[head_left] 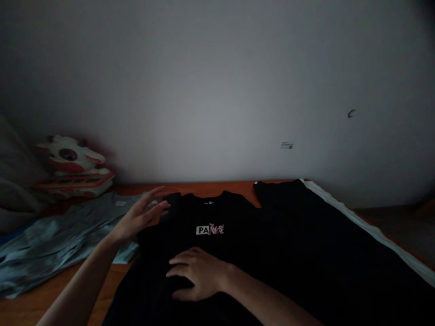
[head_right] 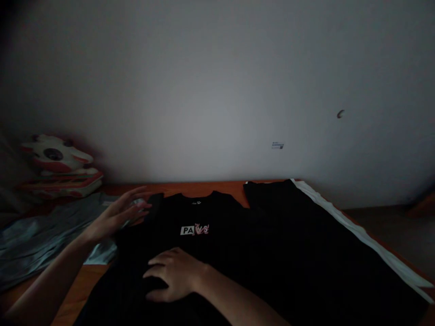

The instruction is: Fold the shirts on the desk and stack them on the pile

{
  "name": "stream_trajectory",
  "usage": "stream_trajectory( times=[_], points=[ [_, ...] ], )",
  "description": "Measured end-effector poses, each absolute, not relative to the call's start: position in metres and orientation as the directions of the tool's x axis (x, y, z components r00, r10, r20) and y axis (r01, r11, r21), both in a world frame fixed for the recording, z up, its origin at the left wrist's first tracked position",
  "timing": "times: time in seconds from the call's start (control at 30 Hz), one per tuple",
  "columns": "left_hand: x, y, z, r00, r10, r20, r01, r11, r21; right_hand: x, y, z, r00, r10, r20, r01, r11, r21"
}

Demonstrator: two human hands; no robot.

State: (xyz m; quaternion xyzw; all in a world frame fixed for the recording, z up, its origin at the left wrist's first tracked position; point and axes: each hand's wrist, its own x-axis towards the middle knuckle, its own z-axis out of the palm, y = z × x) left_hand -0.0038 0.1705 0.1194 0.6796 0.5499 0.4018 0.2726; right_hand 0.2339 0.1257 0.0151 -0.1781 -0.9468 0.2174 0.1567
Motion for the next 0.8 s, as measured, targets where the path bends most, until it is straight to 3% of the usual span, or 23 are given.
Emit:
stream_trajectory(
  times=[0.1, 0.23, 0.3, 0.37, 0.57, 0.8],
  points=[
    [0.008, 0.152, 0.107, 0.2, 0.948, 0.246, 0.558, -0.317, 0.767, 0.231, 0.126, 0.007, -0.813, 0.525, 0.25, 0.294, 0.742, -0.602],
    [-0.009, 0.116, 0.057, 0.274, 0.896, 0.349, 0.823, -0.406, 0.397, 0.245, 0.152, -0.001, -0.518, 0.84, 0.163, 0.437, 0.424, -0.793],
    [-0.02, 0.101, 0.03, 0.348, 0.88, 0.323, 0.875, -0.428, 0.227, 0.25, 0.167, -0.004, -0.363, 0.926, 0.102, 0.501, 0.286, -0.816],
    [-0.029, 0.092, 0.007, 0.367, 0.873, 0.321, 0.895, -0.425, 0.133, 0.251, 0.181, -0.007, -0.251, 0.965, 0.074, 0.579, 0.211, -0.787],
    [-0.033, 0.097, -0.023, 0.235, 0.842, 0.485, 0.941, -0.323, 0.106, 0.223, 0.214, -0.009, -0.113, 0.989, 0.091, 0.703, 0.144, -0.697],
    [-0.044, 0.087, -0.024, 0.232, 0.829, 0.509, 0.943, -0.319, 0.09, 0.201, 0.227, -0.007, -0.072, 0.992, 0.099, 0.708, 0.121, -0.696]
  ],
)
